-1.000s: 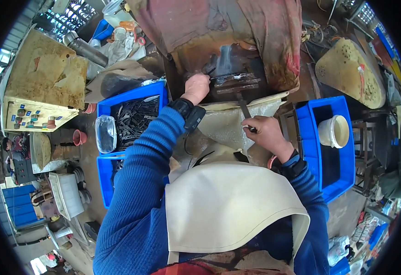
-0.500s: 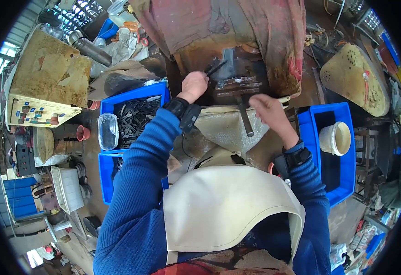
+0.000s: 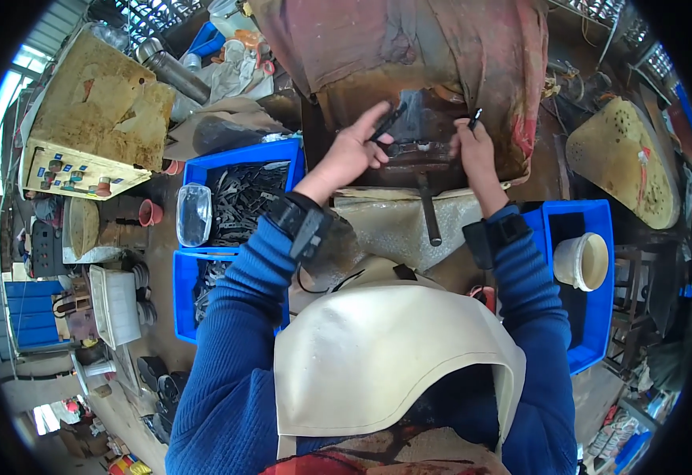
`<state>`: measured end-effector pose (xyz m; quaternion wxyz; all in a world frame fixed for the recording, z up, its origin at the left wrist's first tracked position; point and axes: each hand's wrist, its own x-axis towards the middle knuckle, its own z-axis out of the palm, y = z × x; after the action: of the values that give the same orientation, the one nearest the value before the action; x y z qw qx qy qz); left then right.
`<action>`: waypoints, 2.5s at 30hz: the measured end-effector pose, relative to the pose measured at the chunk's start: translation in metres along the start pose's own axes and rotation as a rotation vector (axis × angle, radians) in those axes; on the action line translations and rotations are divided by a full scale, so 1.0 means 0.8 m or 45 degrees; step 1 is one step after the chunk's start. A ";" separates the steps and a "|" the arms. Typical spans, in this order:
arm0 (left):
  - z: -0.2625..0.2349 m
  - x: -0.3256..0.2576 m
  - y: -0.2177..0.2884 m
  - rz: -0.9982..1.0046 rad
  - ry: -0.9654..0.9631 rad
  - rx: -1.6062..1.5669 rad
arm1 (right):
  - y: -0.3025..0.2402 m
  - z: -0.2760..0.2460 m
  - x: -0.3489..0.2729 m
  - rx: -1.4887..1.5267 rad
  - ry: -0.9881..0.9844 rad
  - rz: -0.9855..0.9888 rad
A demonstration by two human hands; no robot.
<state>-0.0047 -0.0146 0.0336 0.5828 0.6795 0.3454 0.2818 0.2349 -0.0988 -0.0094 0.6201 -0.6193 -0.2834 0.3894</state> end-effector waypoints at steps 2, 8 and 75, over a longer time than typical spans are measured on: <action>-0.008 0.019 -0.006 -0.203 -0.013 -0.241 | 0.014 -0.029 0.010 -0.435 0.065 -0.154; -0.006 0.082 -0.100 0.267 -0.016 0.727 | 0.033 -0.056 0.007 -1.400 0.216 -0.558; 0.012 0.200 0.102 0.281 0.263 1.137 | 0.022 -0.038 -0.009 -1.679 0.253 -0.416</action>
<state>0.1110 0.1007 0.1095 0.1627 0.8647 0.4148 0.2320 0.2538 -0.1228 -0.0278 0.1876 -0.8494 -0.4929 -0.0216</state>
